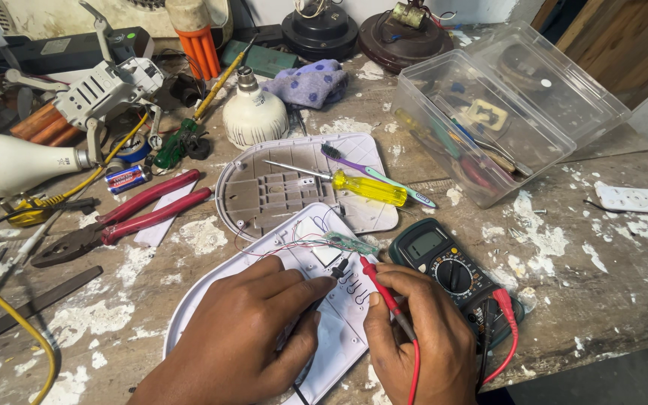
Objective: The person uses a multimeter with red and black probes to test a small green circuit board wired to a light fixture housing, reading the display. They then set the probes down, hold the board, and scrub its surface with a purple toothbrush, before picking the probes back up to continue testing the board.
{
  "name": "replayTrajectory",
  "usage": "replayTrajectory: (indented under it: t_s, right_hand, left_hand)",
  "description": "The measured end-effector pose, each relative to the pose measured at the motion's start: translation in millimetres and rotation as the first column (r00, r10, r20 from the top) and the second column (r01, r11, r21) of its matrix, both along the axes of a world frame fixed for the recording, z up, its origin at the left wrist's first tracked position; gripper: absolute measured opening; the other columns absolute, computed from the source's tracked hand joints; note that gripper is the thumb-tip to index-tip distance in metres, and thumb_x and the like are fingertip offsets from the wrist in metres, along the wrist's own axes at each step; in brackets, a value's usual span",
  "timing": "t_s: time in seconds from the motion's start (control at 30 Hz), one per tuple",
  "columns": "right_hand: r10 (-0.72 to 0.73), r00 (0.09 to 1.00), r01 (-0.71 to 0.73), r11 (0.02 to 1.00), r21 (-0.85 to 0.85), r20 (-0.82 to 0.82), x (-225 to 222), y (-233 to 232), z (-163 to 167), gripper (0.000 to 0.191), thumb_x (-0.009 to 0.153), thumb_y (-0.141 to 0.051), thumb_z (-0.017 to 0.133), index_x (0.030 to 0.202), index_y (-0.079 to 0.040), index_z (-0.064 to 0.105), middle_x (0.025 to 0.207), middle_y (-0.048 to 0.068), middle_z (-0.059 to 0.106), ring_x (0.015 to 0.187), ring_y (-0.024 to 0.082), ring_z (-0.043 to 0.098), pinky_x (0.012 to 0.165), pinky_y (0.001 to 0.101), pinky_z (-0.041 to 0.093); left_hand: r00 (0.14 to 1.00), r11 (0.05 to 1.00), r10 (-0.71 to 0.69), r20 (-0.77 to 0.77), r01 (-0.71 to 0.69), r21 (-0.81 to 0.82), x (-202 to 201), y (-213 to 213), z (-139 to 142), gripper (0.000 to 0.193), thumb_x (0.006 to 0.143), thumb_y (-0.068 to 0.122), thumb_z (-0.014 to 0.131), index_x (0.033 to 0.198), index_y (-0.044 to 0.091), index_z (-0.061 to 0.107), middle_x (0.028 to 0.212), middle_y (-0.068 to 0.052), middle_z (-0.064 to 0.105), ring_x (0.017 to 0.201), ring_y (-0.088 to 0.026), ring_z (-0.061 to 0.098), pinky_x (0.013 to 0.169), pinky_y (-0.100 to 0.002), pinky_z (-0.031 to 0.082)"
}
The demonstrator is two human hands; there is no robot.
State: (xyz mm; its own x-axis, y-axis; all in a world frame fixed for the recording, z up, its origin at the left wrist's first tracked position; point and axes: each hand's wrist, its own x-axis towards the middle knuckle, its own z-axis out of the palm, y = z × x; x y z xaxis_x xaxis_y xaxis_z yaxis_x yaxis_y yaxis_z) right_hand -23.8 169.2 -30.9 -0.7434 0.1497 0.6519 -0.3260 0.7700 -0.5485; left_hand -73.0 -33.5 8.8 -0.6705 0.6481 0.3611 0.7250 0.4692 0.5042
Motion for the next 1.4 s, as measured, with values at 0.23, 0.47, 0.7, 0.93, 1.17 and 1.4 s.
replayTrajectory:
  t_s: [0.23, 0.47, 0.7, 0.93, 1.17, 1.4]
  right_hand:
    - [-0.007, 1.0, 0.007, 1.0, -0.003, -0.002, 0.1, -0.3, 0.4, 0.025, 0.081, -0.004, 0.075, 0.104, -0.003, 0.067, 0.107, 0.014, 0.076, 0.099, 0.029, 0.077, 0.083, 0.0383, 0.06]
    - [0.047, 0.998, -0.048, 0.999, -0.017, -0.052, 2.5, 4.5, -3.6, 0.023, 0.085, -0.007, 0.07, 0.107, -0.003, 0.065, 0.106, 0.014, 0.075, 0.101, 0.029, 0.077, 0.086, 0.0383, 0.06]
    - [0.022, 0.999, -0.014, 0.975, -0.223, 0.031, 16.9, 3.0, -6.8, 0.026, 0.097, -0.016, 0.062, 0.117, -0.002, 0.066, 0.105, 0.013, 0.079, 0.089, 0.022, 0.08, 0.081, 0.0348, 0.062]
    - [0.044, 0.999, -0.046, 0.988, 0.146, 0.013, 0.7, 18.3, 26.2, 0.022, 0.094, -0.013, 0.067, 0.115, -0.007, 0.069, 0.097, 0.015, 0.075, 0.091, 0.031, 0.074, 0.078, 0.0397, 0.056]
    - [0.193, 0.962, -0.244, 0.924, 0.295, 0.194, -24.6, 16.5, 48.0, 0.024, 0.083, -0.015, 0.074, 0.105, -0.008, 0.07, 0.086, 0.013, 0.073, 0.085, 0.036, 0.067, 0.075, 0.0465, 0.049]
    - [0.153, 0.972, -0.205, 0.926, 0.316, 0.181, -37.0, 17.3, 43.8, 0.018, 0.084, -0.011, 0.073, 0.101, -0.009, 0.071, 0.078, 0.012, 0.074, 0.076, 0.036, 0.069, 0.074, 0.0478, 0.049]
  left_hand:
    - [1.0, 1.0, 0.008, 0.004, -0.008, -0.011, 0.4, 0.9, 0.9, 0.04, 0.078, 0.015, 0.069, 0.115, 0.003, 0.073, 0.081, -0.008, 0.069, 0.079, -0.029, 0.063, 0.068, -0.042, 0.051]
    - [1.0, 1.0, 0.011, 0.002, -0.011, -0.015, -0.6, 1.0, 0.9, 0.04, 0.077, 0.016, 0.069, 0.115, 0.004, 0.074, 0.082, -0.008, 0.069, 0.079, -0.029, 0.063, 0.067, -0.042, 0.051]
    - [1.0, 1.0, -0.002, -0.001, 0.002, -0.006, 2.0, -0.2, 3.1, 0.04, 0.077, 0.016, 0.069, 0.114, 0.003, 0.073, 0.085, -0.008, 0.07, 0.079, -0.029, 0.063, 0.069, -0.042, 0.052]
    - [0.999, 0.999, -0.005, -0.046, 0.007, 0.036, 5.9, -4.5, -0.2, 0.037, 0.077, 0.014, 0.068, 0.111, 0.005, 0.075, 0.081, -0.009, 0.07, 0.079, -0.03, 0.065, 0.071, -0.043, 0.052]
    - [0.998, 0.996, -0.014, -0.055, 0.019, 0.083, 11.6, -10.8, 1.6, 0.034, 0.077, 0.016, 0.068, 0.109, 0.005, 0.075, 0.082, -0.01, 0.07, 0.08, -0.031, 0.066, 0.072, -0.044, 0.053]
    - [0.999, 0.996, -0.003, -0.042, 0.007, 0.088, 11.3, -14.2, 2.7, 0.036, 0.077, 0.016, 0.067, 0.11, 0.006, 0.076, 0.082, -0.01, 0.071, 0.081, -0.031, 0.066, 0.071, -0.044, 0.053]
